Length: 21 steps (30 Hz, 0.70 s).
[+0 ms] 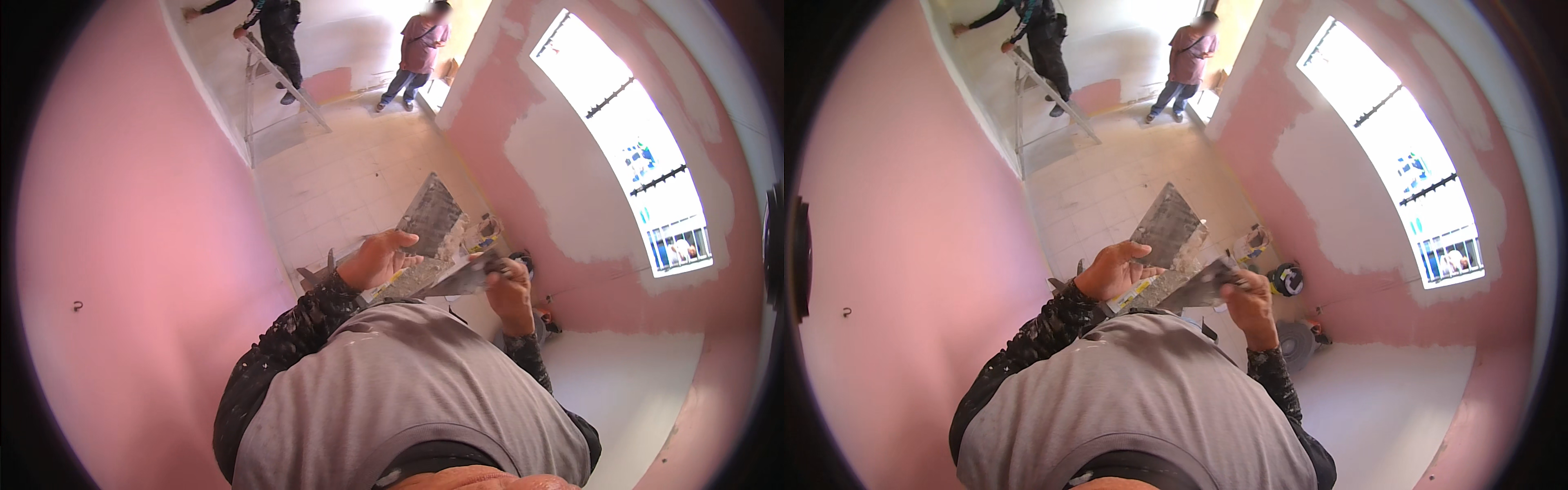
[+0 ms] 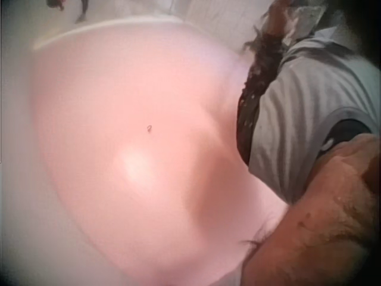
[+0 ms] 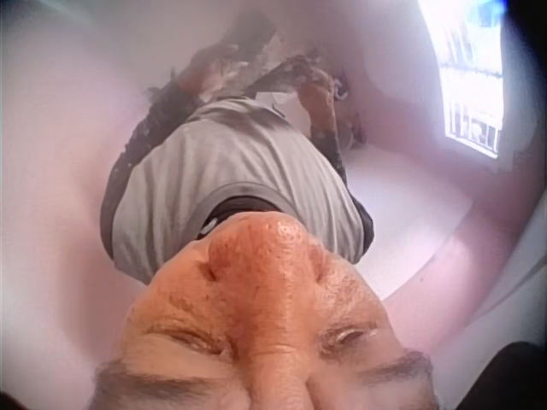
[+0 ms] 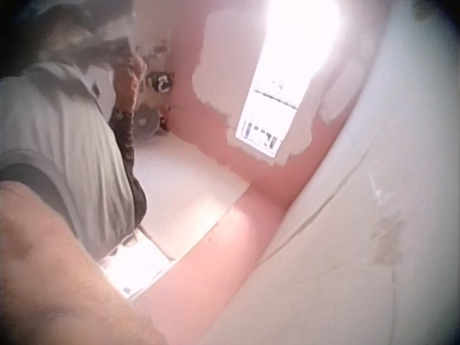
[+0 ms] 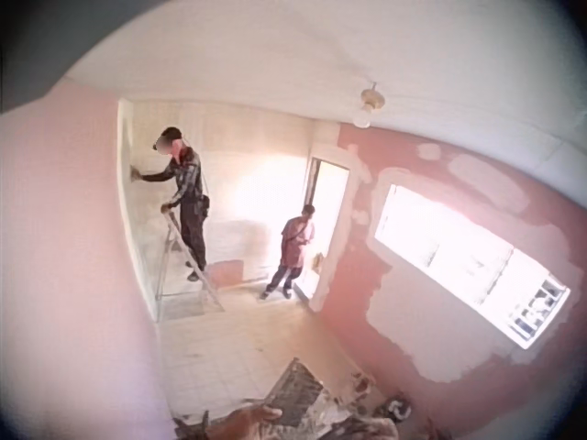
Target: The person applies joint compound to the ceiling using a trowel and hawk, smoothing the surface in repeated strokes. The person also uses a caulking gun to apply sealant along a ceiling seam.
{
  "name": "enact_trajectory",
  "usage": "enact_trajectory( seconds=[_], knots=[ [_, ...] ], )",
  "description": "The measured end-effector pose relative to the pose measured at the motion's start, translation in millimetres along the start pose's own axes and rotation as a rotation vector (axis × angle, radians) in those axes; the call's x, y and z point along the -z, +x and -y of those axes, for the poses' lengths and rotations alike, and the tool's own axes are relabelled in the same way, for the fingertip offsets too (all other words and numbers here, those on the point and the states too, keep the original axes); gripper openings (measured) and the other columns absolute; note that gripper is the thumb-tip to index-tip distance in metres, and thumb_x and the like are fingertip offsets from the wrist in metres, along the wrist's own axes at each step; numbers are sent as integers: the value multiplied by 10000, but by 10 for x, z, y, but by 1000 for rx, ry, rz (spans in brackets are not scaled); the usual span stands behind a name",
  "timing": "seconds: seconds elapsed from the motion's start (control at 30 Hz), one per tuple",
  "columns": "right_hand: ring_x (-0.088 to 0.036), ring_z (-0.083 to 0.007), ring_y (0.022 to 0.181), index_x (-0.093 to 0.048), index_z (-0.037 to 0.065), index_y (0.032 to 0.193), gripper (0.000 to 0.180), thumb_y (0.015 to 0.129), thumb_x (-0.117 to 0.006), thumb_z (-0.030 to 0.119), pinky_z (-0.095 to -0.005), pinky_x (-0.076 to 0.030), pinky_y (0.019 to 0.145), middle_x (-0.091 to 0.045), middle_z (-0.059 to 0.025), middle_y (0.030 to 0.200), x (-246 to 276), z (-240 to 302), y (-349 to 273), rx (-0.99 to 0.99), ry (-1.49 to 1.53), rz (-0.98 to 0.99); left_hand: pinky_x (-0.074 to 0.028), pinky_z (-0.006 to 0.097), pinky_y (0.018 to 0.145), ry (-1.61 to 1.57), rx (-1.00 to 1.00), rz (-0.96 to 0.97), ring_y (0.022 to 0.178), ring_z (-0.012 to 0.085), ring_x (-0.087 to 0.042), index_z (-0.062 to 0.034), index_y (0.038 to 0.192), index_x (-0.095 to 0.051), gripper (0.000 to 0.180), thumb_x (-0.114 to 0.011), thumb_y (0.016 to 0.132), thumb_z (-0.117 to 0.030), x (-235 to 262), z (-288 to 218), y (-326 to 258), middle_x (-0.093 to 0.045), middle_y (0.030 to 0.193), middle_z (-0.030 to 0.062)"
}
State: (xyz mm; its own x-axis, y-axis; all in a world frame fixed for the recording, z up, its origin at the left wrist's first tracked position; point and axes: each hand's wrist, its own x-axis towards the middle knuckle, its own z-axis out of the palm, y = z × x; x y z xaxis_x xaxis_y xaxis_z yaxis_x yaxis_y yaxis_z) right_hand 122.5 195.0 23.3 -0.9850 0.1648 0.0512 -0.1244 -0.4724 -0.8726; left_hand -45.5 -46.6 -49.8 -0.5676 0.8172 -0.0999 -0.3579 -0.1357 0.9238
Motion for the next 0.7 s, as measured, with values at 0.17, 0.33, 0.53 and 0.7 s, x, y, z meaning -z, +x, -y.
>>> enact_trajectory(
  seconds=[0.17, 0.33, 0.53, 0.7],
  knots=[
    [-506, -339, 1289, -704, 65, 1076, 212, 901, -676, 181, -497, -434, 1068, -493, -166, 1436, 12, -12, 195, -30, 600, -6, -363, 379, 1110, 256, 44, 67, 1286, 288, -496, 50, 1434, -356, 505, -494, 1003, -174, -402, -1031, -203, -495, 1398, 198],
    [-464, -365, 1321, -700, 178, 1025, 156, 911, -666, 280, -558, -252, 1171, -514, -131, 1434, -151, -524, 508, -40, 787, 199, -296, 417, 1148, 711, -323, 84, 1427, 381, -313, 6, 1540, -210, 707, -513, 1014, -357, -720, -883, -187, -364, 1503, 290],
    [-488, -375, 1295, -658, 173, 1082, 250, 846, -696, 247, -571, -400, 1073, -562, -128, 1361, 133, -916, 543, -166, 1055, 190, -399, 386, 1069, 757, -295, -49, 1347, 307, -433, 14, 1533, -208, 809, -607, 968, -405, -664, -864, -67, -470, 1403, 288],
    [-497, -381, 1286, -652, 170, 1112, 229, 892, -664, 234, -548, -419, 1073, -526, -161, 1403, -98, -757, 490, -136, 991, 307, -519, 278, 865, 105, -208, -229, 994, 151, -632, 16, 1441, -371, 659, -721, 907, -146, -572, -814, -42, -647, 1158, 101]
  ],
)
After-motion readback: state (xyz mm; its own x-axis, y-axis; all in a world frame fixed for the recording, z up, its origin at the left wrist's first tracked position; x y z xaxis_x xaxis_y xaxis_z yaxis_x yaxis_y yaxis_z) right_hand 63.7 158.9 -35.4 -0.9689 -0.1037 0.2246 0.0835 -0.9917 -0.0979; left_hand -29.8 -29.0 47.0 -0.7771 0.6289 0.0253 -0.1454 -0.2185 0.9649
